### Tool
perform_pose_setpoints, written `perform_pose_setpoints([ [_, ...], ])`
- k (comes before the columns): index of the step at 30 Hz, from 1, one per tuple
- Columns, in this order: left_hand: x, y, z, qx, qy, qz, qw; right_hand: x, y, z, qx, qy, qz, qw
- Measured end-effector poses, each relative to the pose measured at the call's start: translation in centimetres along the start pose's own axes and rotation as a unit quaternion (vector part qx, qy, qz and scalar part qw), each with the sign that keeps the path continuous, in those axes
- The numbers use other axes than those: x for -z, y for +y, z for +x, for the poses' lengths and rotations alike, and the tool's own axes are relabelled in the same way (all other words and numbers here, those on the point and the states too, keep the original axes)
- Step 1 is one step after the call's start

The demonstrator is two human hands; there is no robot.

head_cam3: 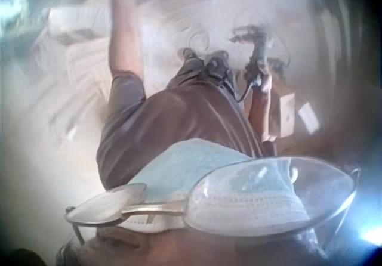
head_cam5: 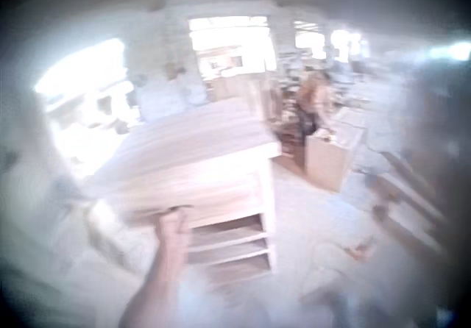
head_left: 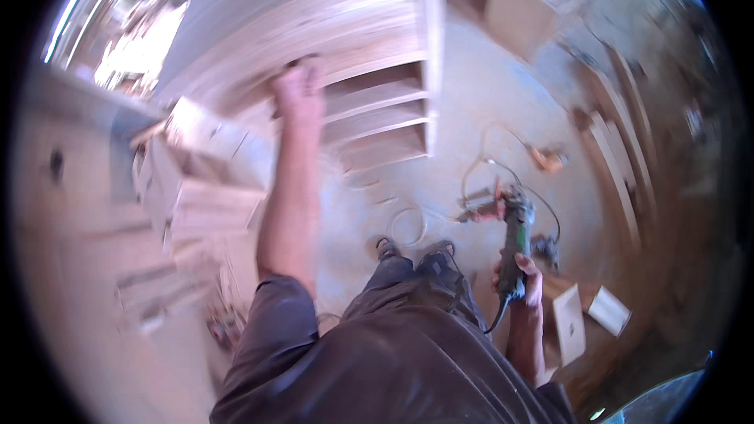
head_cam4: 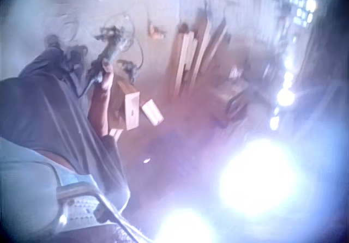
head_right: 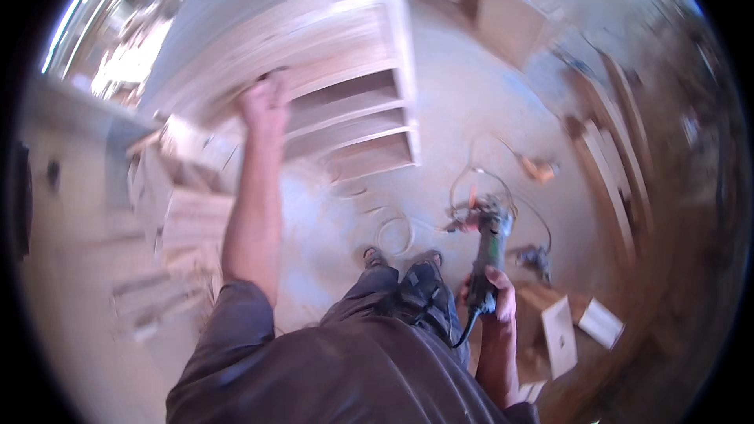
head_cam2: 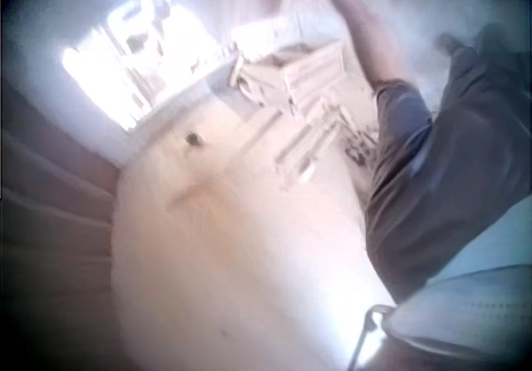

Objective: The person assembles a wooden cabinet by hammering joints and then smoothing edges with an angle grinder. They repeatedly check fit and alignment while working on the drawer and frame sections.

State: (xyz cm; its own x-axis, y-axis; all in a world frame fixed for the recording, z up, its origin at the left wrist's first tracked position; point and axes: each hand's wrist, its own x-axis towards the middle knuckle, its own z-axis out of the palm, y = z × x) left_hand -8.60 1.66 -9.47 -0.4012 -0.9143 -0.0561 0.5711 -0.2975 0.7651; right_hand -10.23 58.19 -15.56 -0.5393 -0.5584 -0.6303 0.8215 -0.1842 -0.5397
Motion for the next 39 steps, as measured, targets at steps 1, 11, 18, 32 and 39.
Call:
perform_pose_setpoints([
  [1,-1.0,-2.0,-2.3,0.022,0.007,-0.01,1.0,0.9,0.6,0.5,-0.01,0.009,0.01,1.0],
  [11,0.4,-11.5,-34.3,0.501,-0.164,0.237,0.816,-4.0,3.2,1.2,-0.045,-0.017,-0.151,0.987],
  [18,8.8,-3.1,-29.0,0.453,-0.149,0.117,0.871,-20.3,11.3,1.8,0.001,-0.082,-0.407,0.91],
  [32,29.5,12.5,-23.0,0.308,0.143,-0.039,0.94,-36.4,18.1,13.1,0.081,-0.254,-0.268,0.926],
  [39,34.8,12.7,-24.0,0.234,0.23,-0.093,0.94,-44.9,5.9,20.6,0.183,-0.15,0.009,0.972],
])
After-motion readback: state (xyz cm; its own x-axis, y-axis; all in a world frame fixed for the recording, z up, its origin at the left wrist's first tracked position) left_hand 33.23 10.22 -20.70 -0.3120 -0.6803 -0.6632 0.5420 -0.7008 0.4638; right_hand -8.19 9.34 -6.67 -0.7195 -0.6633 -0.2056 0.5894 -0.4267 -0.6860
